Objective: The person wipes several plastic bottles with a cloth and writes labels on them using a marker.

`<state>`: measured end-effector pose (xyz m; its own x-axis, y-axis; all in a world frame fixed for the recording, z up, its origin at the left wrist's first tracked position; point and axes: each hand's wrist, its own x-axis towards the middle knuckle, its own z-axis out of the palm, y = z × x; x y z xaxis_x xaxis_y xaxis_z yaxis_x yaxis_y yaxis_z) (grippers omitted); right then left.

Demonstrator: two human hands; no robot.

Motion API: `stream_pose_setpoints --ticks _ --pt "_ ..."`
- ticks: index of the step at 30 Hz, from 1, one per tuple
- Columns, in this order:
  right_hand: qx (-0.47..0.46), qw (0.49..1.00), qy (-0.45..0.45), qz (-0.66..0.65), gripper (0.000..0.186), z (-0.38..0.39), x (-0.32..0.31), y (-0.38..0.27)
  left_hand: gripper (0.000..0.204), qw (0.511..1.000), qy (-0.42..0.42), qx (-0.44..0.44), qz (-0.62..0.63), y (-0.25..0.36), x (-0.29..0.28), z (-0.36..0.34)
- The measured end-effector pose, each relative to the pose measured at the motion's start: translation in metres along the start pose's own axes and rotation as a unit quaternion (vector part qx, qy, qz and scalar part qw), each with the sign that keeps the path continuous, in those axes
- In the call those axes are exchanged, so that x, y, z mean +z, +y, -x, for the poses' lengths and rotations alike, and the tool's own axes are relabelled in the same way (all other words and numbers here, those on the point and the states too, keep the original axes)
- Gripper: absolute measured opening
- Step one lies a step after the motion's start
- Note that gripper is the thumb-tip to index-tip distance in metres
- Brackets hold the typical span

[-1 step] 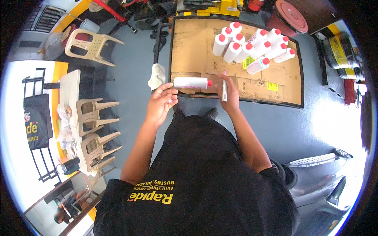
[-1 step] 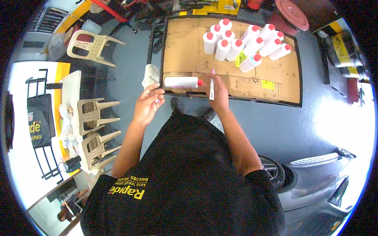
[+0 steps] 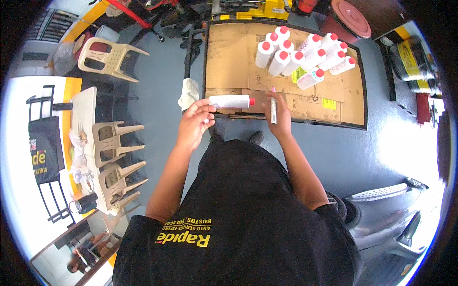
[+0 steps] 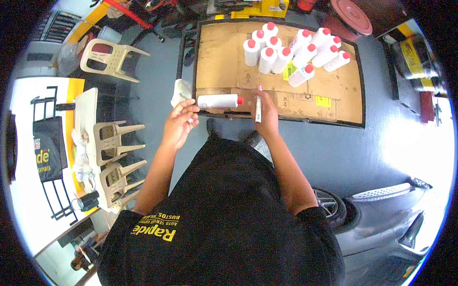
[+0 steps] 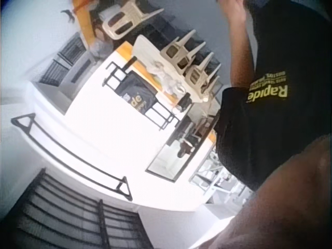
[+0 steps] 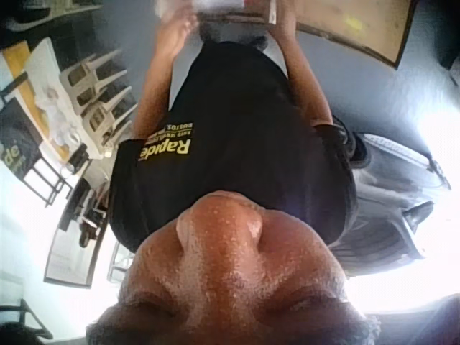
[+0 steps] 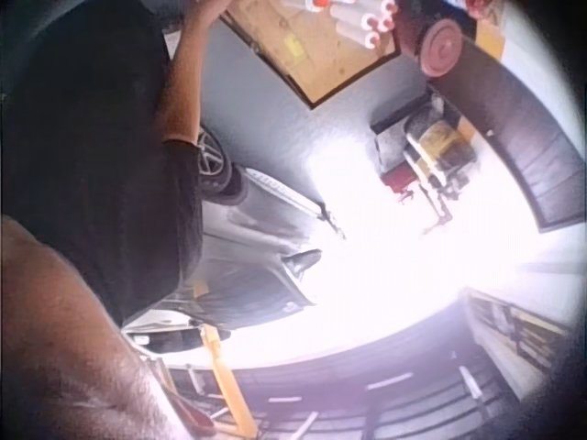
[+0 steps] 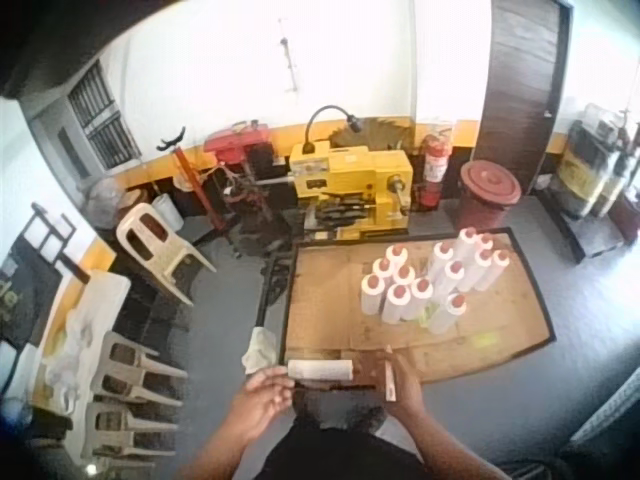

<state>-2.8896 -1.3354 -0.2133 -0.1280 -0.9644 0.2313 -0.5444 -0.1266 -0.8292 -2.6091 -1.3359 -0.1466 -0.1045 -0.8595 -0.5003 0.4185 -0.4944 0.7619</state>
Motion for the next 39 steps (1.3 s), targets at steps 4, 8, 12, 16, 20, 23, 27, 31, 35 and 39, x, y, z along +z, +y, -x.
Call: stream_pose_setpoints --ticks 4,8,12,16,20,23,27,31,35,39 --pt "0.076 0.997 0.001 -0.019 0.029 0.02 -0.036 0.009 0.031 0.978 -0.051 0.039 -0.198 0.012 0.044 -0.057" --pt "0.123 0.989 0.016 -0.079 0.025 0.037 -0.063 -0.007 0.036 0.889 -0.074 0.192 -0.409 0.008 0.084 -0.155" --pt "0.111 0.988 0.079 -0.074 0.025 0.061 -0.083 0.006 0.044 0.823 -0.043 0.277 -0.494 -0.001 0.111 -0.194" --pt "0.195 0.966 0.122 -0.116 0.027 0.084 -0.104 0.004 0.046 0.886 -0.044 0.156 -0.435 0.002 0.102 -0.196" --pt "0.251 0.924 0.106 -0.267 0.037 0.091 -0.13 -0.007 0.031 0.965 -0.17 -0.046 -0.194 -0.003 0.094 -0.145" --pt "0.205 0.901 0.031 -0.382 0.053 0.067 -0.135 -0.034 0.026 0.956 -0.243 -0.104 -0.125 -0.006 0.118 -0.08" --pt "0.093 0.9 -0.06 -0.421 0.044 0.03 -0.132 -0.076 0.031 0.96 -0.233 -0.096 -0.122 -0.009 0.123 -0.043" --pt "0.087 0.895 -0.074 -0.432 0.03 0.02 -0.124 -0.085 0.04 0.954 -0.243 -0.033 -0.17 -0.012 0.125 -0.027" --pt "0.092 0.891 -0.098 -0.434 0.026 0.018 -0.117 -0.088 0.035 0.95 -0.242 -0.001 -0.196 -0.014 0.128 -0.016" --pt "0.105 0.908 -0.095 -0.394 0.027 0.024 -0.11 -0.077 0.022 0.916 -0.264 0.083 -0.289 -0.022 0.144 -0.001"
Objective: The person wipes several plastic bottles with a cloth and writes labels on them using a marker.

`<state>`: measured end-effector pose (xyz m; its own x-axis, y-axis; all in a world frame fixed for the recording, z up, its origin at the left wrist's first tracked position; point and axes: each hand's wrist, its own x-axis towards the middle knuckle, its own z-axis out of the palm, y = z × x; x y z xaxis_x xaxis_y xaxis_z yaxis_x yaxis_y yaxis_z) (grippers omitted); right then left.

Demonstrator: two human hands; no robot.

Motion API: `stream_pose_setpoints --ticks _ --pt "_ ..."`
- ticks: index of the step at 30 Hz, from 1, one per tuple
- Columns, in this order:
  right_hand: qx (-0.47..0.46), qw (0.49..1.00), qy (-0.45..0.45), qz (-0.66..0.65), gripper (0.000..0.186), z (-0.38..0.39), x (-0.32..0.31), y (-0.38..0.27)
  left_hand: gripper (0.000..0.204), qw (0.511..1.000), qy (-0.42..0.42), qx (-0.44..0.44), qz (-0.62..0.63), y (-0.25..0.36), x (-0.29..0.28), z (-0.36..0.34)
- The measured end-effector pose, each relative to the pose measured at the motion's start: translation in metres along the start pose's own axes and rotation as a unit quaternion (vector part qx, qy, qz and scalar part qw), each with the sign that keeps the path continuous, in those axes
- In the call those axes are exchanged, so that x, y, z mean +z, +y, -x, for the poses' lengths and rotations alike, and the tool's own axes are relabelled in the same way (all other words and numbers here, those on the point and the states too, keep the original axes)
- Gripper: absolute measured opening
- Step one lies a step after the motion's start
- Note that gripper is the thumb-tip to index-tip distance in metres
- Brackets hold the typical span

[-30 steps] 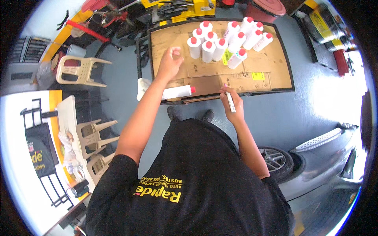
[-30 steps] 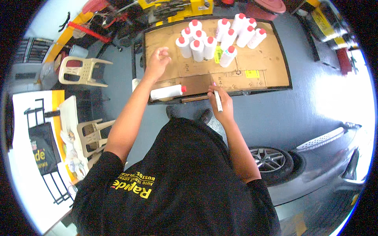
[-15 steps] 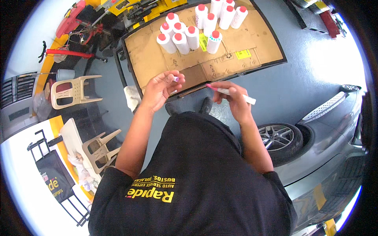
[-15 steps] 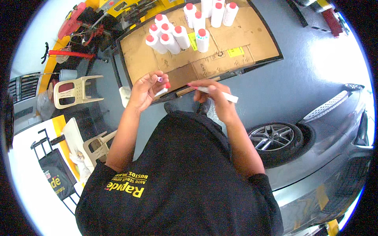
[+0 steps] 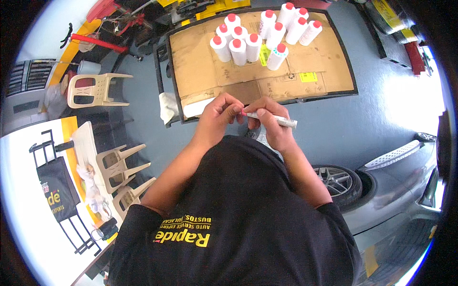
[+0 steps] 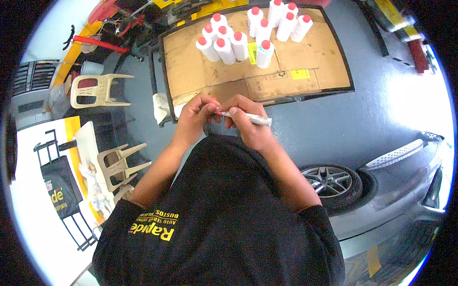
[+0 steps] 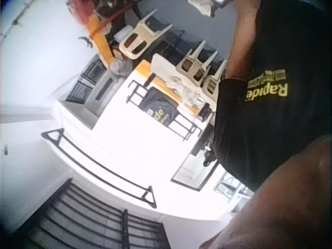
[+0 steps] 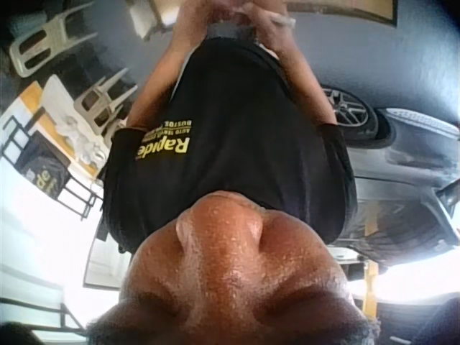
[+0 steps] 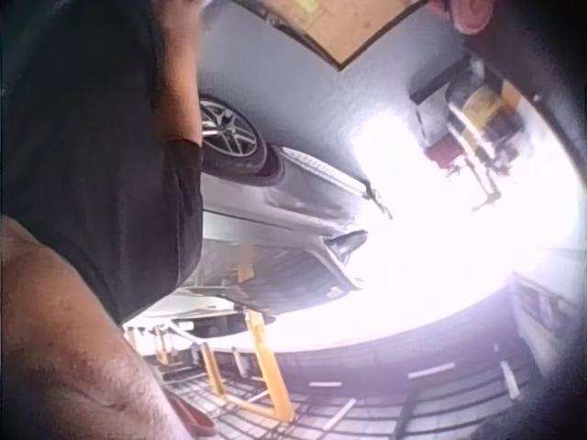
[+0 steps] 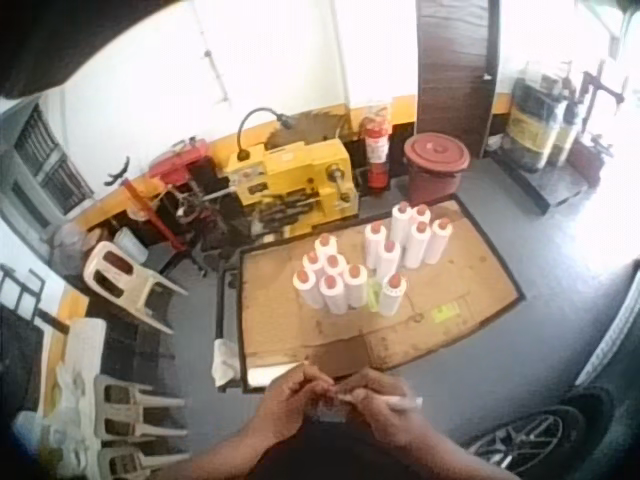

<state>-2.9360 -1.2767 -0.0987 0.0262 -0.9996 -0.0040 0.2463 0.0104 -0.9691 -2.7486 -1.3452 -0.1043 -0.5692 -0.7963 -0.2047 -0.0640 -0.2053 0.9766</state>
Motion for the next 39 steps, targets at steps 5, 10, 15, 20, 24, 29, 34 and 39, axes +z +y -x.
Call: stream_pose_setpoints --ticks 5,10,15,20,24,29,34,39 --pt "0.12 0.894 0.084 -0.424 0.026 0.005 0.0 0.017 0.023 0.943 0.005 0.22 -0.251 0.016 0.026 -0.001" --pt "0.142 0.904 0.1 -0.391 0.025 0.005 -0.039 0.044 0.037 0.935 -0.092 0.18 -0.291 0.009 0.026 -0.036" --pt "0.055 0.951 0.269 0.142 0.018 -0.007 -0.106 0.058 0.061 0.962 0.103 0.047 -0.247 -0.016 -0.033 -0.091" --pt "0.076 0.749 0.217 0.622 0.051 0.007 -0.186 0.085 0.067 0.852 0.302 0.155 -0.399 -0.031 -0.088 -0.16" --pt "0.114 0.762 0.155 0.618 0.069 0.012 -0.198 0.083 0.061 0.855 0.216 0.181 -0.435 -0.035 -0.081 -0.183" --pt "0.169 0.783 0.167 0.575 0.071 0.009 -0.195 0.083 0.055 0.913 0.228 0.067 -0.331 -0.03 -0.082 -0.151" --pt "0.04 0.84 0.188 0.507 0.047 -0.011 -0.118 0.053 0.053 0.931 0.261 0.078 -0.242 -0.043 -0.113 -0.099" --pt "-0.06 0.875 0.051 0.477 0.048 -0.057 0.009 0.004 0.052 0.994 0.103 -0.02 0.014 -0.018 -0.119 -0.031"
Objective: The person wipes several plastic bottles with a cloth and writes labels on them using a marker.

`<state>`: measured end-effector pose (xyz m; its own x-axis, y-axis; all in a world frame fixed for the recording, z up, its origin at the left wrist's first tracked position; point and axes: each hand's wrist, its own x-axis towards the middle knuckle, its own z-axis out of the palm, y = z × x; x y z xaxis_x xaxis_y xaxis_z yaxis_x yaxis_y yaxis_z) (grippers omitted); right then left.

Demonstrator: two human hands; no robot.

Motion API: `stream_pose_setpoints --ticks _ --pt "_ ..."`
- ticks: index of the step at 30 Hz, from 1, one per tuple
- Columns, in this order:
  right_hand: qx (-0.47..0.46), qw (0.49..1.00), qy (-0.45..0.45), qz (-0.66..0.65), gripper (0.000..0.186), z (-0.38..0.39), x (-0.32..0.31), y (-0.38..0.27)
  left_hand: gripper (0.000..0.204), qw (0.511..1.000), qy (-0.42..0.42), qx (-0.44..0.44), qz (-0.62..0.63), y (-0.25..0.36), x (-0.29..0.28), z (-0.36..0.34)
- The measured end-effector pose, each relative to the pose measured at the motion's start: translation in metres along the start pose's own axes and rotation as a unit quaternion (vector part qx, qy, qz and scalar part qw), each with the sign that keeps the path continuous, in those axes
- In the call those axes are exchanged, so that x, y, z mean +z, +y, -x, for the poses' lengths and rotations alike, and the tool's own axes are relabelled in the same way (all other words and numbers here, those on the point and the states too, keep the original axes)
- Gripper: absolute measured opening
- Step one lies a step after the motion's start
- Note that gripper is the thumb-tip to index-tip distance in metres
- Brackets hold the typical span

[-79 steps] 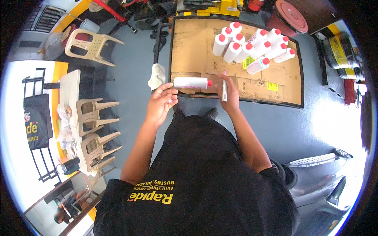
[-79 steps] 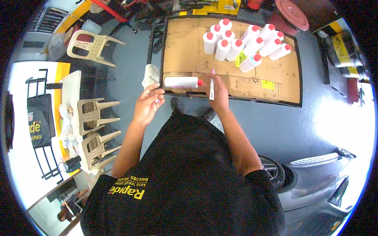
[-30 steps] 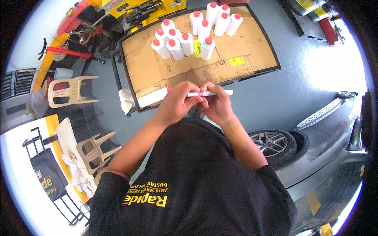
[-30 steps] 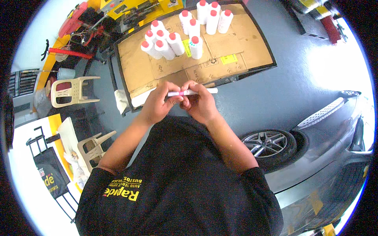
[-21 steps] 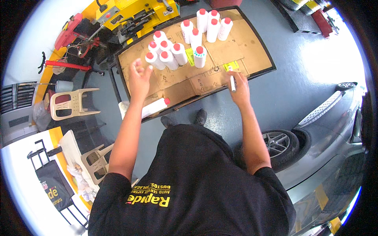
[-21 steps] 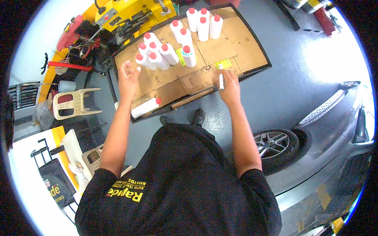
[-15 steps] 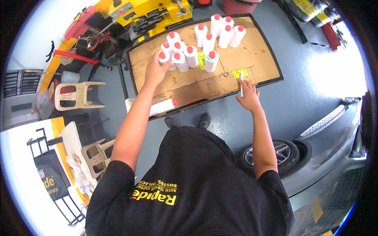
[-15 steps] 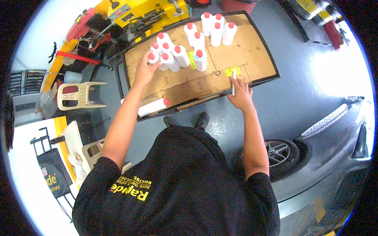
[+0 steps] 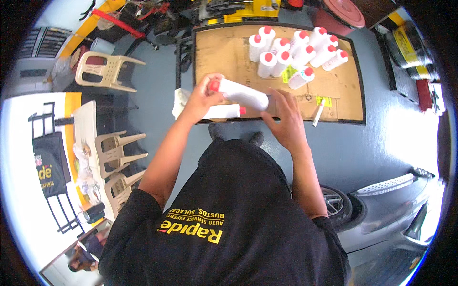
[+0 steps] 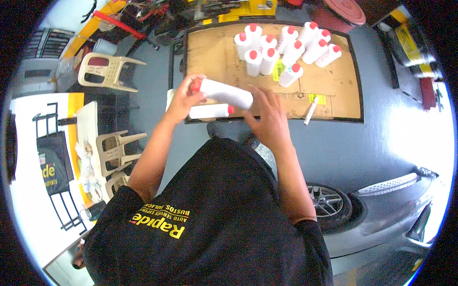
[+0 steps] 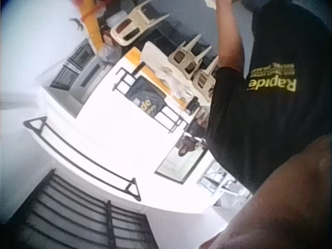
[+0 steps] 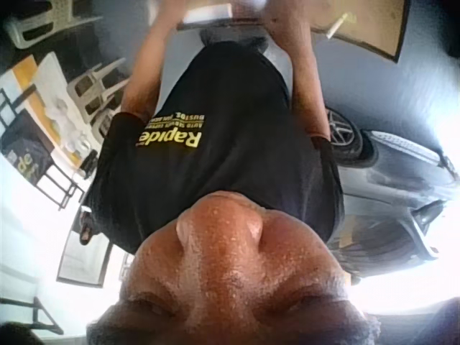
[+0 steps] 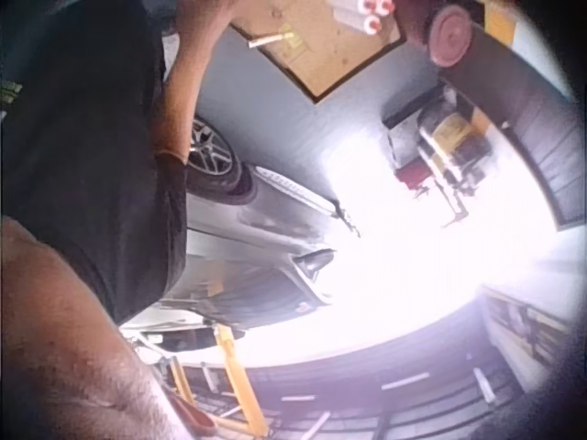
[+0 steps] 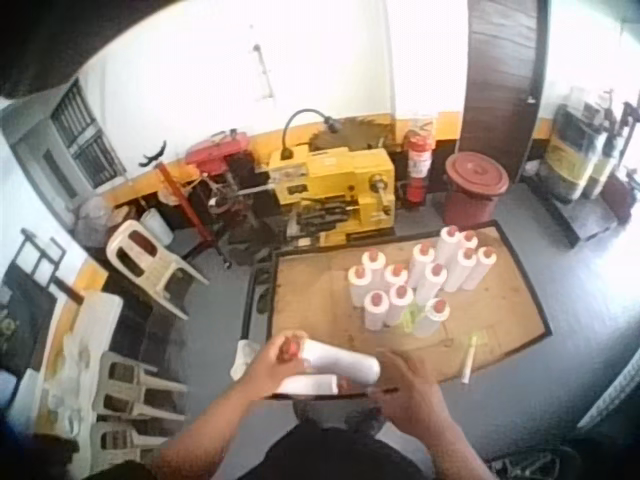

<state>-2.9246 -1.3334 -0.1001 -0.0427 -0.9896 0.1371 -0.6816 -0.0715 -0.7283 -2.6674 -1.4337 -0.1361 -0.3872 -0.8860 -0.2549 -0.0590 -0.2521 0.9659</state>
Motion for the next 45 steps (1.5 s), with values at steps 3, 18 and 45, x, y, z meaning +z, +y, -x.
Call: stream_pose_setpoints --ticks 3,18,45 --pt "-0.043 0.992 -0.114 -0.035 0.055 -0.028 0.031 -0.034 0.055 0.992 -0.09 0.066 -0.059 -0.004 -0.008 0.025" --pt "0.158 0.919 -0.114 -0.343 0.082 -0.078 0.084 -0.043 0.029 0.92 0.188 -0.109 -0.326 -0.141 -0.205 0.028" --pt "0.052 0.982 0.085 -0.16 0.023 -0.079 0.006 -0.047 0.056 0.985 -0.084 0.077 -0.126 0.06 0.066 0.014"
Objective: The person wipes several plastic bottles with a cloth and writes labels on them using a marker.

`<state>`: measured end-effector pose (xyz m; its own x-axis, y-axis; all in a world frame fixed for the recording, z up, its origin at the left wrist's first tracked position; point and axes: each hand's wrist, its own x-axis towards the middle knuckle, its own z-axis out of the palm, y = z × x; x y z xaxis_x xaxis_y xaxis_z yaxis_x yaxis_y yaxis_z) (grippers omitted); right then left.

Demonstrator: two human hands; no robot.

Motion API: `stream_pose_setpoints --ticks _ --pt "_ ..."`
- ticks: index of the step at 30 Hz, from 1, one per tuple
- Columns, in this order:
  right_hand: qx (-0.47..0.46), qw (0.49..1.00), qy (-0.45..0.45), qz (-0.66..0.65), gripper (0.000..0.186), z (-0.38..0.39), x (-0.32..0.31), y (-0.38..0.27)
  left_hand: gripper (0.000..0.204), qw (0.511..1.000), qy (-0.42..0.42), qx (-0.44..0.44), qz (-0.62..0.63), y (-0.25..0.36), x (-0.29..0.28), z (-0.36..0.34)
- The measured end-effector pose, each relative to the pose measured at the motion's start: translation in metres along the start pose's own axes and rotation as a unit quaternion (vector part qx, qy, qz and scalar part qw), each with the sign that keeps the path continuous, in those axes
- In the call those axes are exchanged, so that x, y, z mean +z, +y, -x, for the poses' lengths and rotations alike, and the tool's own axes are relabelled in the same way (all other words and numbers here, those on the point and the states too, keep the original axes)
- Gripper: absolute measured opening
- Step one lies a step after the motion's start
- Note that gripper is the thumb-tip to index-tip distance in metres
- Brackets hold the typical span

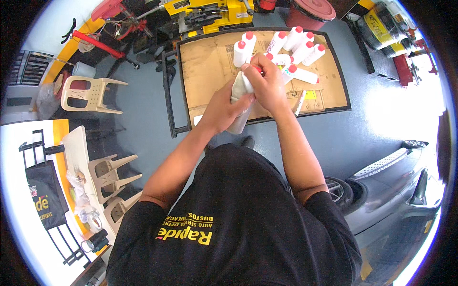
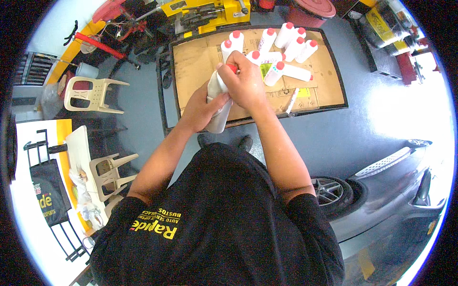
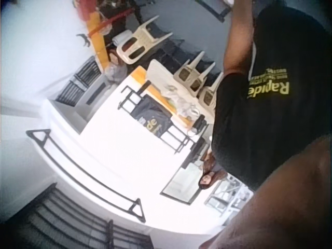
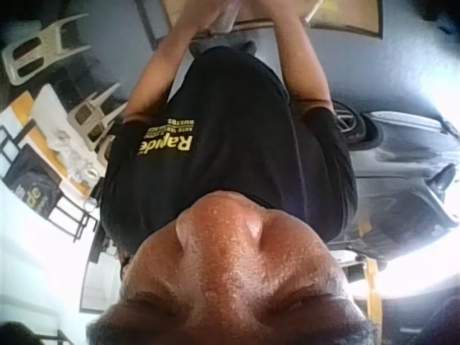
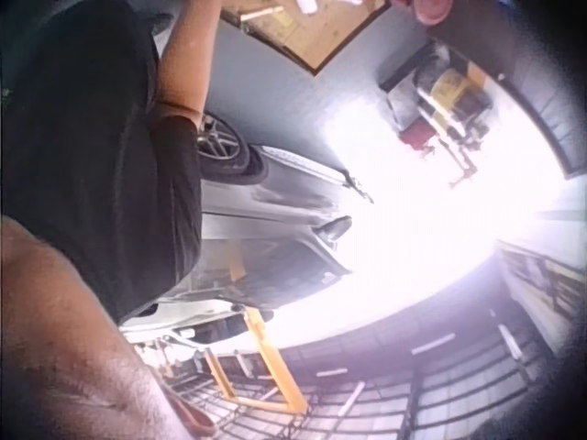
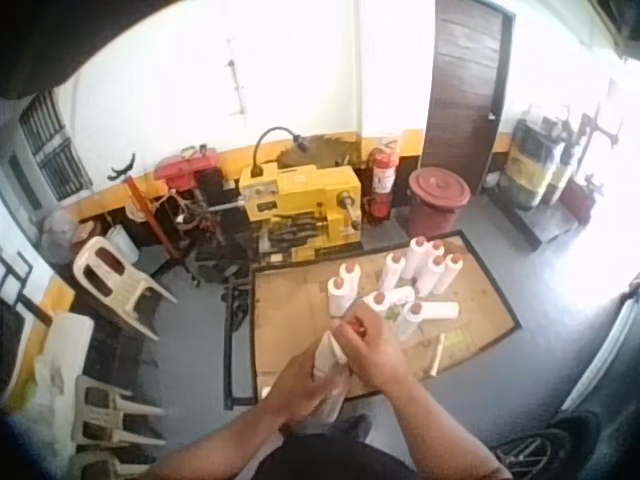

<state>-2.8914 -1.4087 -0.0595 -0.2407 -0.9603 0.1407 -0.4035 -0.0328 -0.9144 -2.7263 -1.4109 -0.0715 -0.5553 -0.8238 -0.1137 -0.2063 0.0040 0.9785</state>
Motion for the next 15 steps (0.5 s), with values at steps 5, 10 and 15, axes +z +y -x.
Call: stream_pose_setpoints --ticks 5,10,15 --pt "-0.112 0.986 0.121 -0.014 0.02 -0.023 -0.027 0.051 0.058 0.998 -0.019 -0.037 -0.038 -0.001 0.004 0.027" --pt "0.095 0.916 0.137 -0.365 0.023 -0.025 -0.09 0.037 0.061 0.944 -0.08 -0.198 0.253 -0.036 -0.007 0.054" --pt "-0.061 0.962 -0.07 -0.255 0.02 0.003 -0.067 0.013 0.067 0.864 -0.022 -0.157 0.477 -0.015 -0.021 0.01"
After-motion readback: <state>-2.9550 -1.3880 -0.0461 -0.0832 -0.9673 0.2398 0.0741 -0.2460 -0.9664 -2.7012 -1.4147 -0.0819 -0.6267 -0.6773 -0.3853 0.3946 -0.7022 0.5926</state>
